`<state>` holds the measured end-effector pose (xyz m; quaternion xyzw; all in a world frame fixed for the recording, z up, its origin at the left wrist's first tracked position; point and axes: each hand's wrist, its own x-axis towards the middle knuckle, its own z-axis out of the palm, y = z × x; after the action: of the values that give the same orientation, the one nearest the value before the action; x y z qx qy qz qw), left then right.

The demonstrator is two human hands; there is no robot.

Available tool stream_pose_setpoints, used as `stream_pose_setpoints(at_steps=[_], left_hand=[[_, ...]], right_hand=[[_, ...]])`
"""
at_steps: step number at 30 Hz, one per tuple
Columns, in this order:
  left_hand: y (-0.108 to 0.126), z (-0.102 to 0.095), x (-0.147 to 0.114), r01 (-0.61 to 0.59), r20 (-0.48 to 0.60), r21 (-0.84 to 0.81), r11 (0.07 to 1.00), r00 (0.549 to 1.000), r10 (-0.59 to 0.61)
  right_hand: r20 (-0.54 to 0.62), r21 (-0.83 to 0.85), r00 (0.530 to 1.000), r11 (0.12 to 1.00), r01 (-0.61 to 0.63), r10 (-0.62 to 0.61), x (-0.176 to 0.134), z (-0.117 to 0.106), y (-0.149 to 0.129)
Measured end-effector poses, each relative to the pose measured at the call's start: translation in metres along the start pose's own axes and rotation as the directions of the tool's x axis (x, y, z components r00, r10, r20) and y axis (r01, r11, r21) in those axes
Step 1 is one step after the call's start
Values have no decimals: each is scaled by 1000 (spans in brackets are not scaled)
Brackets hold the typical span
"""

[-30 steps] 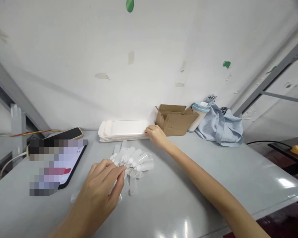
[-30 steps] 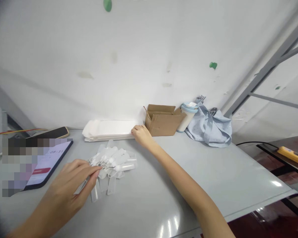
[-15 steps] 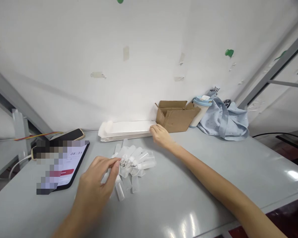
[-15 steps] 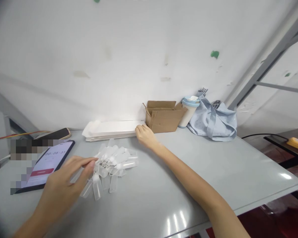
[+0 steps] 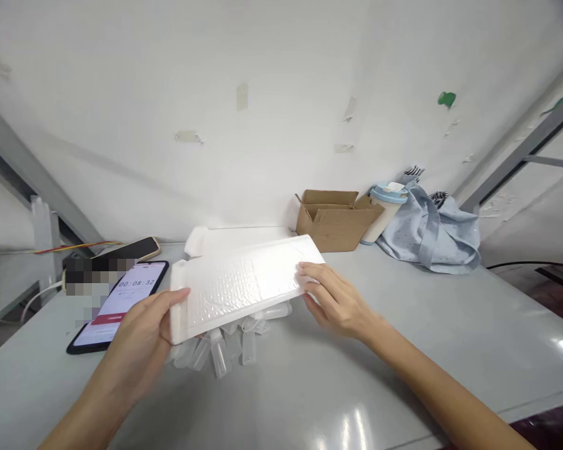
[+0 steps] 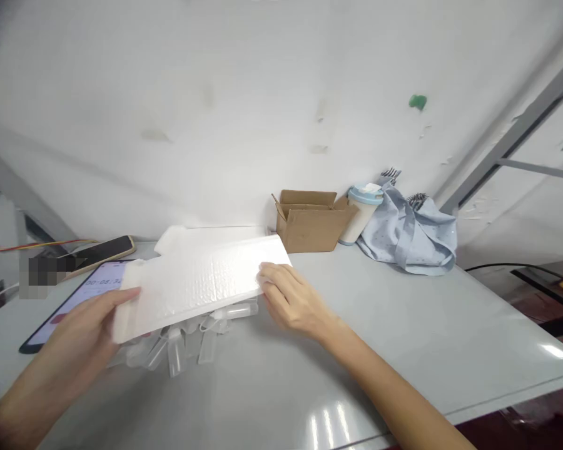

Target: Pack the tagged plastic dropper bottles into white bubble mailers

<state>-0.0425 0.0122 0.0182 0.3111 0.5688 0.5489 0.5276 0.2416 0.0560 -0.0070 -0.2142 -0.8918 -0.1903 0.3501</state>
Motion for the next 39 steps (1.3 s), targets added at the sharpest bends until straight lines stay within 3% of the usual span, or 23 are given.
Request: stream_pose_setpoints(at_steps=[2,3,5,8,11,15,19,22,25,30,32,35,39], left_hand=[[-5,5,-5,51,-37,72,996,998,-48],[-8,7,-8,65,4,122,990,998,-66],[-15,11,-13,25,182,243,970,981,-71],[-27,17,-22,-167,457,369,914,889,-22],[-36,23,-30,-287,581,436,853,814,-23],[-35,31,-34,-301,581,494,816,812,-53],[-25,38,-35,-281,566,483,829,823,-51],[-19,43,-38,-305,575,462,833,818,-20],[-9,46,-38,-365,579,472,802,815,30],[25,34,-17,-516,632,597,614,774,36],[35,23,-2,-592,597,654,471,786,161],[33,7,19,-599,518,767,229,789,330],[13,-4,29,-623,565,770,136,765,308]], right_hand=[[52,-9,998,1000,-21,22,7,-5,-5],[87,-14,996,999,-31,32,9,-7,-9],[180,7,982,998,-55,53,12,-12,-18],[360,80,930,991,-105,70,14,-18,-32],[441,131,893,979,-159,87,16,-22,-40],[389,110,918,985,-134,82,16,-22,-41],[132,-46,990,998,45,-39,14,-21,-38],[-73,-131,989,984,117,-127,13,-26,-36],[-154,-145,979,983,114,-136,13,-32,-35],[-80,-104,994,991,-80,72,11,-32,-23],[2,-72,983,980,-184,184,9,-30,-14],[186,-20,922,939,-343,340,4,-27,-4],[322,52,839,877,-478,439,0,-20,2]])
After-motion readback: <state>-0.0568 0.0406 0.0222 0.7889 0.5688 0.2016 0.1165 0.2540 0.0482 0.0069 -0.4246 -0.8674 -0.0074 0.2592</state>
